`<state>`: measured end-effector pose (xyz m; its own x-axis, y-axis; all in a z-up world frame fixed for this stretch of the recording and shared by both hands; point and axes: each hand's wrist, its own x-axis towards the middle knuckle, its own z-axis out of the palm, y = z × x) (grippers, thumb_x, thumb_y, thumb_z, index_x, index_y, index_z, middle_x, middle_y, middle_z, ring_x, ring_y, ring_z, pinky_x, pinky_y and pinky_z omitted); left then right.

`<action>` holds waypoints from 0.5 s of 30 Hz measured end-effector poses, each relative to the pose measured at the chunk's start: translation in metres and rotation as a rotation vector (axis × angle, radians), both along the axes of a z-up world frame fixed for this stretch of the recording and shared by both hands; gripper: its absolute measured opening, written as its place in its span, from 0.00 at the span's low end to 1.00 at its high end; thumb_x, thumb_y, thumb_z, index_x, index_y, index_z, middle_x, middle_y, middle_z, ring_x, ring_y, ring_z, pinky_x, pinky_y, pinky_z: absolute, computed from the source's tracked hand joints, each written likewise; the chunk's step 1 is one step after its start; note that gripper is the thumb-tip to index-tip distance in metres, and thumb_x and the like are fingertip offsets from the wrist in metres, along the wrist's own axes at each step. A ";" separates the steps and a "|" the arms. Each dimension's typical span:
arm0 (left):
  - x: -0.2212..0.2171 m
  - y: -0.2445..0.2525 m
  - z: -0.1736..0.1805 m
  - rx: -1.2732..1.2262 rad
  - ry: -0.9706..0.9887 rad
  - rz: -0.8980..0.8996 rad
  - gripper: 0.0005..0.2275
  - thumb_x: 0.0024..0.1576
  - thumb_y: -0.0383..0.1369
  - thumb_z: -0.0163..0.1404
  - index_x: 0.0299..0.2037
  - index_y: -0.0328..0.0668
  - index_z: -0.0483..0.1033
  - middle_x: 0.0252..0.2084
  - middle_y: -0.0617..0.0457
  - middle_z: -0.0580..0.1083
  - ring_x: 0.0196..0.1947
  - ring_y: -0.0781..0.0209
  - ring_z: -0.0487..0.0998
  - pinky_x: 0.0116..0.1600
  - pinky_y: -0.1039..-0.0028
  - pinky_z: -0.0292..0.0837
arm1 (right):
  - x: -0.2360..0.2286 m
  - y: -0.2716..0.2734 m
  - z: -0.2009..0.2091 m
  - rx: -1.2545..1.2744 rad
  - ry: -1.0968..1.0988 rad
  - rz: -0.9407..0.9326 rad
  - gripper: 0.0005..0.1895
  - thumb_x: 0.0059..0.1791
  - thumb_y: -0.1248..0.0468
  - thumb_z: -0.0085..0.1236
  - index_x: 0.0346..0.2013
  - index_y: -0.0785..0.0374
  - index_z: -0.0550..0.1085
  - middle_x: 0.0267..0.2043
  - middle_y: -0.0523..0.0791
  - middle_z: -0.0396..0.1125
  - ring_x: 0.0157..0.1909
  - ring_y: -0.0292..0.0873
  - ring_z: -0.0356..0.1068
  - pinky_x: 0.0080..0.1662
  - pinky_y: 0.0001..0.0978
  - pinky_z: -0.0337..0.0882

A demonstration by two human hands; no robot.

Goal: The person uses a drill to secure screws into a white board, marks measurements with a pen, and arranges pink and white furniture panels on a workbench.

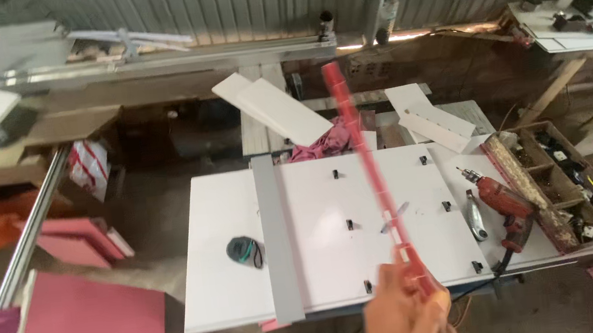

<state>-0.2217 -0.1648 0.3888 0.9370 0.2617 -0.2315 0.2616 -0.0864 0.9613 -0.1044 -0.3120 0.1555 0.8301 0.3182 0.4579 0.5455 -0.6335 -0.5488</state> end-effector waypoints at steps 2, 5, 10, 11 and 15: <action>-0.012 -0.001 0.024 -0.078 -0.074 -0.134 0.36 0.54 0.69 0.33 0.60 0.49 0.61 0.60 0.51 0.70 0.56 0.52 0.78 0.58 0.53 0.78 | -0.012 -0.001 -0.009 0.060 0.039 -0.013 0.32 0.47 0.56 0.56 0.66 0.53 0.64 0.65 0.44 0.66 0.52 0.48 0.78 0.30 0.37 0.79; 0.034 -0.011 -0.022 -0.203 -0.102 -0.234 0.40 0.50 0.55 0.33 0.74 0.47 0.48 0.78 0.42 0.48 0.77 0.38 0.48 0.68 0.24 0.40 | -0.021 0.005 -0.023 0.272 0.157 -0.097 0.20 0.48 0.62 0.59 0.54 0.63 0.72 0.51 0.47 0.72 0.45 0.47 0.79 0.30 0.32 0.82; 0.080 0.013 -0.315 -0.656 0.154 -0.141 0.43 0.50 0.70 0.35 0.78 0.76 0.38 0.81 0.50 0.46 0.78 0.40 0.52 0.72 0.43 0.45 | -0.024 0.043 -0.013 0.602 0.407 -0.413 0.20 0.46 0.59 0.67 0.50 0.67 0.80 0.48 0.51 0.78 0.48 0.46 0.78 0.50 0.37 0.79; 0.086 0.010 -0.295 -0.663 0.148 -0.142 0.43 0.50 0.70 0.35 0.78 0.76 0.38 0.81 0.50 0.46 0.78 0.40 0.52 0.72 0.43 0.45 | -0.017 0.045 -0.019 0.595 0.400 -0.411 0.20 0.46 0.59 0.67 0.50 0.67 0.80 0.48 0.51 0.78 0.48 0.46 0.78 0.50 0.37 0.79; 0.097 0.010 -0.287 -0.766 0.192 0.027 0.38 0.58 0.44 0.50 0.80 0.58 0.45 0.36 0.58 0.70 0.31 0.65 0.71 0.41 0.71 0.74 | -0.007 0.059 -0.040 0.487 0.501 -0.438 0.15 0.47 0.56 0.66 0.29 0.67 0.85 0.25 0.47 0.78 0.27 0.41 0.78 0.28 0.33 0.77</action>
